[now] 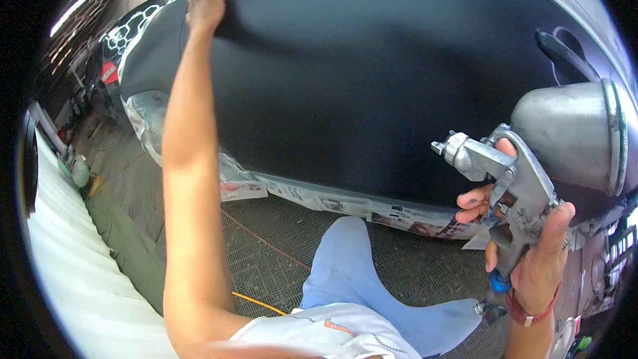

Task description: The person uses a spray gun to apply a coat of black paint to the side of a car. The car is partially covered with newspaper to protect areas not being painted. The person moves along the vehicle, spraying the door and rear quarter panel.

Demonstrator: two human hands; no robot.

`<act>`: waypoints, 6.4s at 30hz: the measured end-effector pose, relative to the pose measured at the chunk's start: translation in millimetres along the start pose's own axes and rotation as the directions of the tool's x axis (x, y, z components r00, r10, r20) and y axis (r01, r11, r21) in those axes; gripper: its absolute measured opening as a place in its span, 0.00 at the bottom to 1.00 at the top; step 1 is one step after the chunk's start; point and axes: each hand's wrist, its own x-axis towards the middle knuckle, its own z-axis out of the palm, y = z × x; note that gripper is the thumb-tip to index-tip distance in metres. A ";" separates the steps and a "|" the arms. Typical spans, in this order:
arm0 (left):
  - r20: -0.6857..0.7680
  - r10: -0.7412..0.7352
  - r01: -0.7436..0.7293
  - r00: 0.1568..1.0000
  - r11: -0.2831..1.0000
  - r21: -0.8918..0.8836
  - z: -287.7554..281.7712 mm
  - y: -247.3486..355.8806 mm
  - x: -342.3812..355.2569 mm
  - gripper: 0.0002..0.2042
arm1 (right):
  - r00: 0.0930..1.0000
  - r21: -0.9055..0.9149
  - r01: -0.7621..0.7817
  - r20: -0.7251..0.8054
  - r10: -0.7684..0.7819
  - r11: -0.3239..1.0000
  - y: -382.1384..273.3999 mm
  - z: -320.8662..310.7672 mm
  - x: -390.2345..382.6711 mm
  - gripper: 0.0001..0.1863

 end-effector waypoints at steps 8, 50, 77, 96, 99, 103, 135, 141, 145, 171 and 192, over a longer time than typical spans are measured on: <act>0.152 -0.131 0.128 0.980 0.991 0.029 3.6 -54.5 35.5 0.36 | 0.998 -0.009 -0.030 -0.053 0.030 1.000 7.4 -10.3 3.1 0.54; -0.034 0.988 -0.966 0.150 0.139 -0.220 3.0 338.4 -214.3 0.51 | 0.885 -0.073 0.188 -0.419 -0.201 0.979 7.8 -156.9 -40.4 0.51; 0.002 0.992 -0.975 0.128 0.126 -0.185 66.4 558.4 -512.1 0.55 | 0.802 -0.030 0.061 -0.593 -0.067 0.998 35.7 -194.6 -116.5 0.47; -0.189 0.914 -0.910 0.359 0.297 -0.290 53.1 453.1 -398.3 0.44 | 0.893 -0.026 0.014 -0.450 -0.024 1.000 50.3 -185.8 -105.6 0.47; -0.136 0.896 -0.868 0.422 0.356 -0.345 44.8 463.0 -391.7 0.49 | 0.897 -0.068 0.012 -0.439 -0.041 0.998 50.4 -184.0 -103.3 0.48; -0.242 0.827 -0.856 0.507 0.451 -0.253 64.6 511.2 -363.9 0.53 | 0.914 -0.014 0.045 -0.403 -0.047 0.999 45.5 -171.0 -91.4 0.47; -0.168 0.906 -0.921 0.388 0.385 -0.050 26.7 378.6 -247.1 0.38 | 0.953 0.031 0.069 -0.298 -0.056 0.997 54.3 -144.4 -82.6 0.47; -0.095 0.981 -0.978 0.169 0.155 -0.141 22.4 427.7 -226.1 0.36 | 0.952 0.086 0.074 -0.304 -0.044 0.994 46.6 -138.9 -81.4 0.47; -0.125 0.988 -0.992 0.091 0.078 -0.101 23.1 393.6 -200.7 0.34 | 0.953 0.011 0.067 -0.297 -0.061 0.998 44.8 -143.1 -84.2 0.47; -0.071 0.956 -0.956 0.285 0.278 -0.096 76.4 607.1 -461.3 0.52 | 0.906 0.053 0.003 -0.423 0.020 0.999 51.3 -169.1 -98.0 0.47; -0.144 0.954 -0.946 0.263 0.225 -0.232 74.1 542.7 -427.6 0.48 | 0.909 0.043 -0.026 -0.414 0.042 0.999 52.1 -176.5 -99.9 0.48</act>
